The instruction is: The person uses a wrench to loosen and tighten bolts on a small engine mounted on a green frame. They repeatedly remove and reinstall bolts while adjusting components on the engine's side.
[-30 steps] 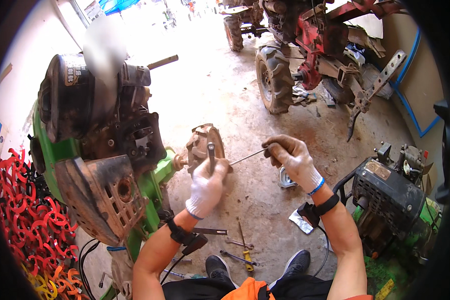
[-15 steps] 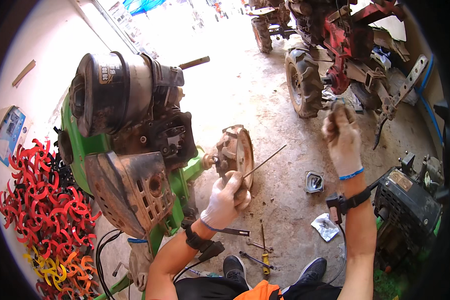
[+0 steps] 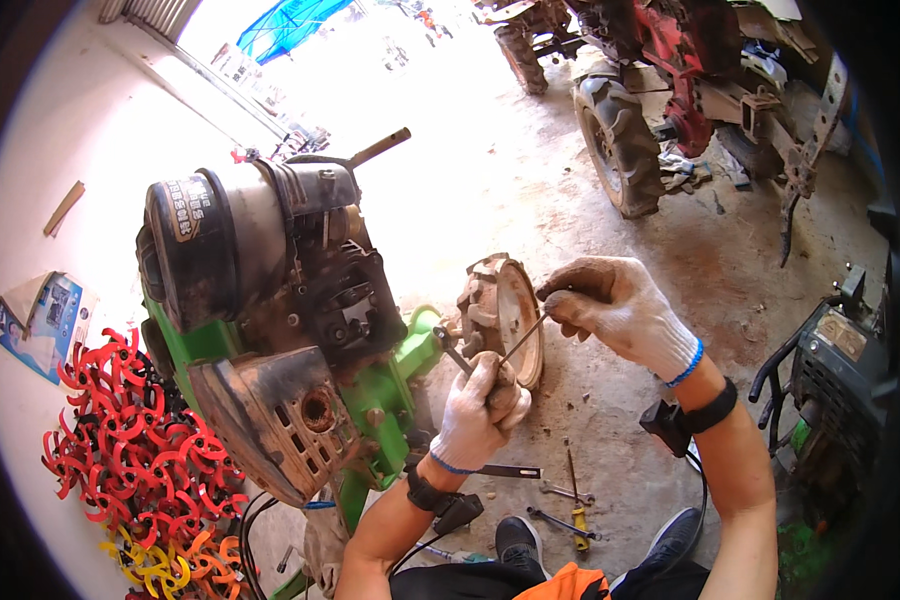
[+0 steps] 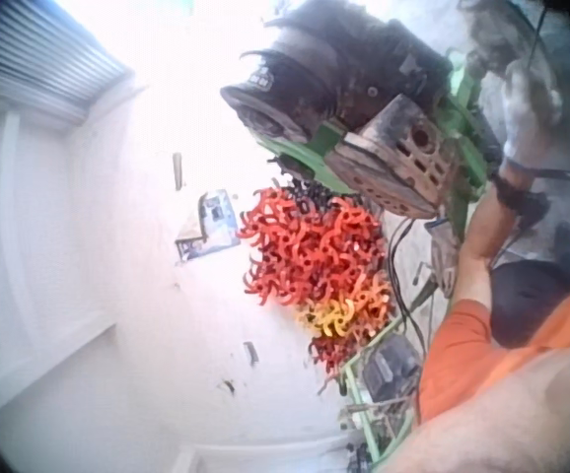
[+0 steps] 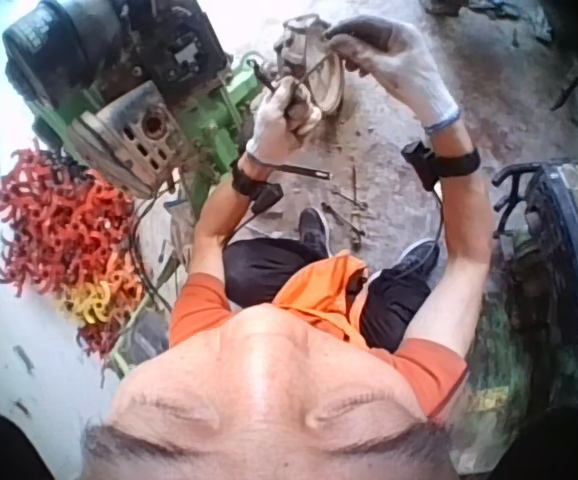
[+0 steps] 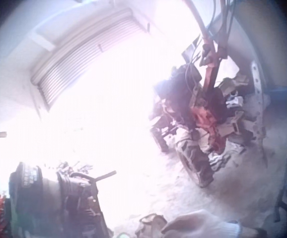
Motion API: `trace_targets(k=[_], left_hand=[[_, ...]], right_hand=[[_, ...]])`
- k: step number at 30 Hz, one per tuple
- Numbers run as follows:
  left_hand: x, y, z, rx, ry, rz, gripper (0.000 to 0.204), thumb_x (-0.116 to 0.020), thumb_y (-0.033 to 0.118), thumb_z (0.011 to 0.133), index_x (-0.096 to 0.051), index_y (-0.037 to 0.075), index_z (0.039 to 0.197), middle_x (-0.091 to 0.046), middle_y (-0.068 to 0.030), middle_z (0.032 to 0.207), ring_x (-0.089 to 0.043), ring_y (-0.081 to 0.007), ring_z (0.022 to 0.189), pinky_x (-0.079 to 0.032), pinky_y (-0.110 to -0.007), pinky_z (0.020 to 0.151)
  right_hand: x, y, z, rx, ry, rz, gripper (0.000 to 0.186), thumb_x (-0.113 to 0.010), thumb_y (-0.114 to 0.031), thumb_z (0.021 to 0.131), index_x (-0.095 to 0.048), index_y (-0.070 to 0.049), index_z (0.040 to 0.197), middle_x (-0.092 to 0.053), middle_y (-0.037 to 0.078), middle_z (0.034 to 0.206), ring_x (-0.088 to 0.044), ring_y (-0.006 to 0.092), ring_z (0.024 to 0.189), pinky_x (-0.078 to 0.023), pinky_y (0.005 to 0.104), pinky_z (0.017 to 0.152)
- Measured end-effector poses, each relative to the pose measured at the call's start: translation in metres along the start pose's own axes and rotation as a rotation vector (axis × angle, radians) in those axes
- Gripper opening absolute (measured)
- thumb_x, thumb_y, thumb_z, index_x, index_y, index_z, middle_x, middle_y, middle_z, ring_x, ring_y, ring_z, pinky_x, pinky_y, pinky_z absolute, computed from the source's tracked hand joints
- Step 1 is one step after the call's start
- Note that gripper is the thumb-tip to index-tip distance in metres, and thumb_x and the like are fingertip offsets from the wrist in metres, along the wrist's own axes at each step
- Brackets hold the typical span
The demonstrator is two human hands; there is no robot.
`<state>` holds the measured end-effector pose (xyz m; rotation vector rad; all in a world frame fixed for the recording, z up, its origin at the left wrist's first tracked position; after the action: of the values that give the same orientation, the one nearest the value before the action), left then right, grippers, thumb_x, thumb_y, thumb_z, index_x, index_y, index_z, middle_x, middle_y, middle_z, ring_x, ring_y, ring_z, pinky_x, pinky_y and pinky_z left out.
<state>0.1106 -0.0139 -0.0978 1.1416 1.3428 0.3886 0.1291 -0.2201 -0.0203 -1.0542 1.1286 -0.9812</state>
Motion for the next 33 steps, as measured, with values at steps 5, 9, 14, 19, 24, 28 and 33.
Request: trace_targets(k=[5,9,14,19,24,28,33], left_hand=[[0.028,-0.027,0.016,0.085,0.058,-0.243,0.049,-0.052,0.05,0.122,-0.065,0.01,0.097,-0.037,0.0046,0.063,-0.027,-0.0117,0.049,-0.028,-0.032,0.052],[0.053,-0.079,0.01,0.317,0.245,-0.084,0.038,-0.059,0.05,0.119,-0.066,0.018,0.099,-0.048,0.0053,0.071,-0.035,-0.0115,0.053,-0.029,-0.031,0.052],[0.042,-0.1,-0.006,0.334,0.186,-0.019,0.032,-0.06,0.037,0.121,-0.064,0.013,0.099,-0.048,0.0025,0.066,-0.03,-0.0098,0.05,-0.026,-0.031,0.051],[0.04,-0.102,-0.01,0.349,0.214,-0.001,0.028,-0.062,0.037,0.12,-0.06,0.016,0.101,-0.048,0.0028,0.067,-0.03,-0.0092,0.05,-0.025,-0.031,0.051],[0.044,-0.103,-0.013,0.38,0.24,0.041,0.027,-0.065,0.036,0.118,-0.061,0.015,0.101,-0.049,0.0033,0.069,-0.03,-0.0086,0.05,-0.025,-0.03,0.051],[0.047,-0.103,-0.016,0.38,0.291,0.055,0.024,-0.068,0.034,0.116,-0.062,0.016,0.103,-0.051,0.0045,0.071,-0.031,-0.0079,0.049,-0.028,-0.029,0.051],[0.056,-0.113,-0.02,0.387,0.362,0.018,0.014,-0.072,0.029,0.113,-0.069,0.017,0.119,-0.067,0.0059,0.087,-0.061,-0.0082,0.068,-0.045,-0.027,0.055]], right_hand=[[-0.01,-0.026,-0.002,0.123,0.022,0.027,0.02,-0.075,-0.002,0.109,-0.081,0.001,0.128,-0.084,0.006,0.108,-0.074,0.0093,0.09,-0.063,0.0275,0.082],[-0.035,-0.042,0.004,0.246,0.06,0.06,0.025,-0.074,-0.004,0.109,-0.082,-0.004,0.132,-0.085,0.005,0.107,-0.076,0.0074,0.087,-0.063,0.0238,0.077],[-0.066,-0.033,0.016,0.282,0.044,0.118,0.025,-0.074,-0.003,0.11,-0.078,0.003,0.134,-0.085,0.009,0.116,-0.082,0.0153,0.097,-0.068,0.0275,0.085],[-0.086,-0.028,0.029,0.307,0.034,0.062,0.024,-0.072,0.0,0.11,-0.078,0.004,0.133,-0.084,0.008,0.121,-0.078,0.0124,0.101,-0.067,0.0284,0.093],[-0.092,-0.025,0.031,0.315,0.042,-0.06,0.025,-0.074,0.001,0.108,-0.079,0.002,0.133,-0.084,0.007,0.119,-0.078,0.0116,0.101,-0.065,0.0274,0.091],[-0.11,-0.04,0.025,0.609,0.024,-0.215,0.025,-0.078,-0.001,0.106,-0.081,0.0,0.131,-0.085,0.007,0.118,-0.079,0.0119,0.103,-0.065,0.0276,0.09],[-0.141,-0.049,0.035,0.917,0.129,-0.513,0.03,-0.087,-0.01,0.095,-0.084,-0.012,0.124,-0.081,0.011,0.103,-0.079,0.0306,0.086,-0.063,0.0371,0.077]])
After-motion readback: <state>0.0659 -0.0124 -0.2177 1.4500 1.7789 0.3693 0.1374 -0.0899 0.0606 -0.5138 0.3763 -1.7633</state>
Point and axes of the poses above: each hand's wrist, its own z-axis towards the middle knuckle, its own x-axis out of the back of the hand, y = z × x, the point moved 10 cm from there along z, towards the middle knuckle
